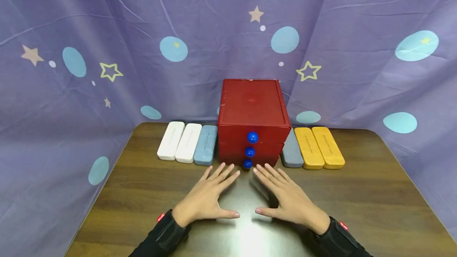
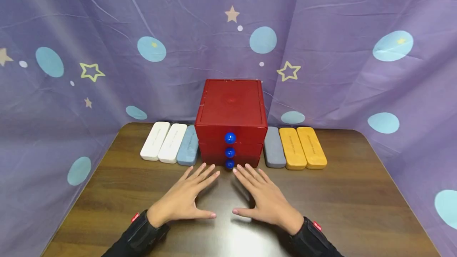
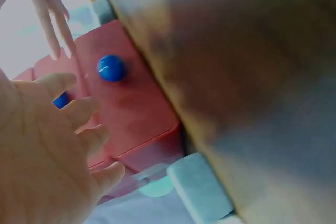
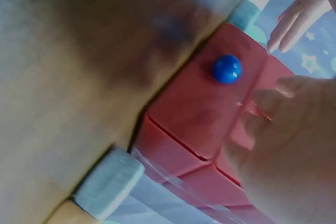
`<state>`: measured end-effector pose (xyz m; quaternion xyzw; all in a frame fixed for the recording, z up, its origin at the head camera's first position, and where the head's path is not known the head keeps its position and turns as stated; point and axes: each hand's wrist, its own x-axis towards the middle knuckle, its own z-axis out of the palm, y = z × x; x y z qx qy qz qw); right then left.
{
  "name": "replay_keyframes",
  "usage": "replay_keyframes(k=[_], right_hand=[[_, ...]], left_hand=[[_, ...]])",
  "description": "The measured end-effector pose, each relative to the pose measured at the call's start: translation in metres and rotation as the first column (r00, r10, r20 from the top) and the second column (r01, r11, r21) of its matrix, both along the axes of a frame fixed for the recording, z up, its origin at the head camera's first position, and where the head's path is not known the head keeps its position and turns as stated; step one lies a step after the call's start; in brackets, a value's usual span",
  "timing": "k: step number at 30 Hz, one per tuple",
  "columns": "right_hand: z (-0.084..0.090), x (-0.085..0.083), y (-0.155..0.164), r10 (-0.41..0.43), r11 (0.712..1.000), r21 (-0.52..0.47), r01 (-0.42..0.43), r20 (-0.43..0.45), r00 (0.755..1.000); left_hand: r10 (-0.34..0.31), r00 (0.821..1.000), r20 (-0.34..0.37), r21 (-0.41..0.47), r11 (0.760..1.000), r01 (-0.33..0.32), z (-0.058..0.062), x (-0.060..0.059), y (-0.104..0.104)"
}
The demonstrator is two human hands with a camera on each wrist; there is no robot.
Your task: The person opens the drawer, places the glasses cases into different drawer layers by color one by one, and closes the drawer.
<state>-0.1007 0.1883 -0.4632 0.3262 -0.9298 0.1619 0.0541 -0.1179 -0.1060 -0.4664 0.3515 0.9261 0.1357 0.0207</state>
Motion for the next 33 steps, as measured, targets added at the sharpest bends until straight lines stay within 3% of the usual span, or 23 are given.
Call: replay_keyframes(k=[9, 12, 15, 19, 22, 25, 28, 30, 33], right_hand=[[0.029, 0.001, -0.001, 0.024, 0.985, -0.166, -0.055, -0.188, 0.982], [0.04, -0.002, -0.002, 0.019, 0.961, -0.262, -0.086, -0.249, 0.968], [0.054, -0.006, -0.003, 0.018, 0.925, -0.355, -0.134, -0.312, 0.95], [0.075, -0.013, -0.001, 0.025, 0.867, -0.447, -0.22, -0.403, 0.915], [0.093, -0.021, 0.002, 0.011, 0.824, -0.506, -0.253, -0.432, 0.902], [0.112, -0.03, 0.008, -0.036, 0.791, -0.563, -0.24, -0.434, 0.9], [0.132, -0.038, 0.014, -0.117, 0.775, -0.609, -0.168, -0.4, 0.909], [0.144, -0.043, 0.018, -0.162, 0.77, -0.63, -0.104, -0.351, 0.922], [0.158, -0.052, 0.024, -0.214, 0.773, -0.634, 0.007, -0.251, 0.944]], left_hand=[[0.002, 0.987, -0.161, 0.124, 0.992, 0.019, 0.032, 0.007, 0.002], [0.005, 0.974, -0.228, 0.221, 0.974, 0.047, 0.045, 0.007, 0.003], [0.02, 0.95, -0.312, 0.329, 0.94, 0.088, 0.057, 0.006, 0.005], [0.082, 0.89, -0.448, 0.434, 0.89, 0.136, 0.069, 0.0, 0.01], [0.129, 0.842, -0.524, 0.461, 0.874, 0.153, 0.076, -0.007, 0.016], [0.149, 0.8, -0.581, 0.456, 0.874, 0.169, 0.083, -0.014, 0.023], [0.145, 0.757, -0.637, 0.436, 0.878, 0.199, 0.088, -0.021, 0.031], [0.123, 0.725, -0.678, 0.408, 0.883, 0.231, 0.091, -0.026, 0.036], [0.059, 0.663, -0.747, 0.317, 0.907, 0.276, 0.095, -0.035, 0.042]])
